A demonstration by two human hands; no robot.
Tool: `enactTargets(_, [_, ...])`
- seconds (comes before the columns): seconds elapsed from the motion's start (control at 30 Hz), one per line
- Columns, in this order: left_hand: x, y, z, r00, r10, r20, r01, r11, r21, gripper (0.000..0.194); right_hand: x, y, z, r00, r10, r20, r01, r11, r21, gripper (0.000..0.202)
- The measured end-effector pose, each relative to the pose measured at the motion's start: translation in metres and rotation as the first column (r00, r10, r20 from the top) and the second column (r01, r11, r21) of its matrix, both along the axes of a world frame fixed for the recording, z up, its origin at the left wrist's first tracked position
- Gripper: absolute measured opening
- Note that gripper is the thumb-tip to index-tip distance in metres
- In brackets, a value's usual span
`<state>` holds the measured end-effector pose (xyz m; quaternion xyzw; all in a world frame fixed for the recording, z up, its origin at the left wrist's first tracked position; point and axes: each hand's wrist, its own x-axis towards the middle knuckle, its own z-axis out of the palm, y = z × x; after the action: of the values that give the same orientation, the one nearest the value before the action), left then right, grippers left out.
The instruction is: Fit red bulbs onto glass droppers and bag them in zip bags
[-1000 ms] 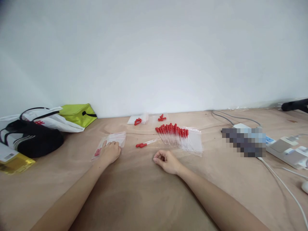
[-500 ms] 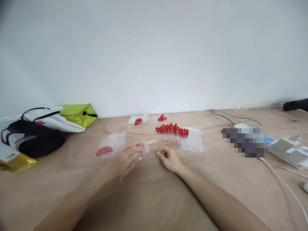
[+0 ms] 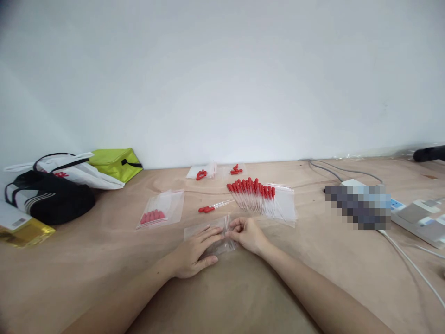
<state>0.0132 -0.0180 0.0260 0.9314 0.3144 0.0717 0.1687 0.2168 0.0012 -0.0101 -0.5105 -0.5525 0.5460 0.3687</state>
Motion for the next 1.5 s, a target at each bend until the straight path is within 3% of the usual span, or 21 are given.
enactTargets(0.13, [-0.001,0.001,-0.001,1.000,-0.019,0.007,0.019,1.000,-0.023,0.047,-0.001,-0.008,0.010,0.999,0.033,-0.020,-0.036,0.989,-0.145,0.041])
enactTargets(0.23, [-0.001,0.001,-0.001,0.999,-0.038,0.026,0.039,0.998,-0.041,0.047,-0.001,-0.010,0.015,0.994,0.105,-0.001,-0.103,0.972,-0.211,0.036])
enactTargets(0.37, [-0.004,0.002,-0.001,0.998,-0.023,0.058,0.026,0.998,-0.052,0.045,0.000,-0.008,0.015,0.990,0.137,-0.039,-0.142,0.973,-0.180,0.033])
enactTargets(0.53, [-0.013,0.004,-0.004,0.995,0.101,0.020,-0.100,0.994,-0.047,0.054,0.006,-0.009,0.021,0.982,0.157,-0.102,-0.174,0.965,-0.194,0.036])
enactTargets(0.63, [-0.016,0.005,-0.005,0.990,0.139,0.005,-0.138,0.990,-0.037,0.055,0.014,-0.005,0.028,0.975,0.218,-0.050,-0.224,0.952,-0.211,0.032])
enactTargets(0.7, [-0.016,0.005,-0.005,0.991,0.136,0.005,-0.136,0.990,-0.029,0.054,0.020,0.004,0.031,0.963,0.254,0.088,-0.244,0.964,-0.110,0.032])
enactTargets(0.77, [-0.015,0.006,-0.005,0.993,0.121,0.005,-0.121,0.992,-0.019,0.053,0.021,0.018,0.034,0.950,0.138,0.281,-0.179,0.976,0.125,0.032])
enactTargets(0.83, [-0.015,0.006,-0.005,0.994,0.111,0.010,-0.111,0.994,-0.005,0.051,0.014,0.034,0.036,0.910,-0.073,0.408,-0.103,0.914,0.393,0.027])
enactTargets(0.9, [-0.014,0.006,-0.006,0.994,0.107,0.013,-0.107,0.994,0.004,0.050,0.000,0.050,0.037,0.862,-0.111,0.495,-0.199,0.825,0.529,0.015])
enactTargets(1.0, [-0.014,0.006,-0.006,0.994,0.109,0.022,-0.109,0.994,0.017,0.047,-0.027,0.070,0.035,0.775,-0.024,0.631,-0.415,0.734,0.537,0.004])
enactTargets(1.13, [-0.013,0.004,-0.007,0.992,0.109,0.063,-0.111,0.993,0.041,0.045,-0.048,0.087,0.026,0.745,-0.019,0.667,-0.438,0.740,0.511,0.005])
enactTargets(1.27, [-0.013,0.004,-0.008,0.989,0.102,0.108,-0.108,0.993,0.052,0.042,-0.043,0.086,0.026,0.747,-0.017,0.664,-0.451,0.721,0.526,0.002])
enactTargets(1.37, [-0.013,0.004,-0.008,0.986,0.106,0.125,-0.113,0.993,0.045,0.042,-0.027,0.073,0.033,0.835,-0.044,0.548,-0.360,0.710,0.606,0.003])
enactTargets(1.43, [-0.014,0.004,-0.009,0.986,0.112,0.125,-0.118,0.992,0.044,0.042,-0.012,0.061,0.034,0.933,-0.091,0.348,-0.174,0.733,0.658,0.006])
enactTargets(1.5, [-0.014,0.005,-0.011,0.985,0.118,0.122,-0.124,0.991,0.042,0.043,0.005,0.047,0.031,0.979,-0.180,0.099,0.074,0.756,0.651,0.018])
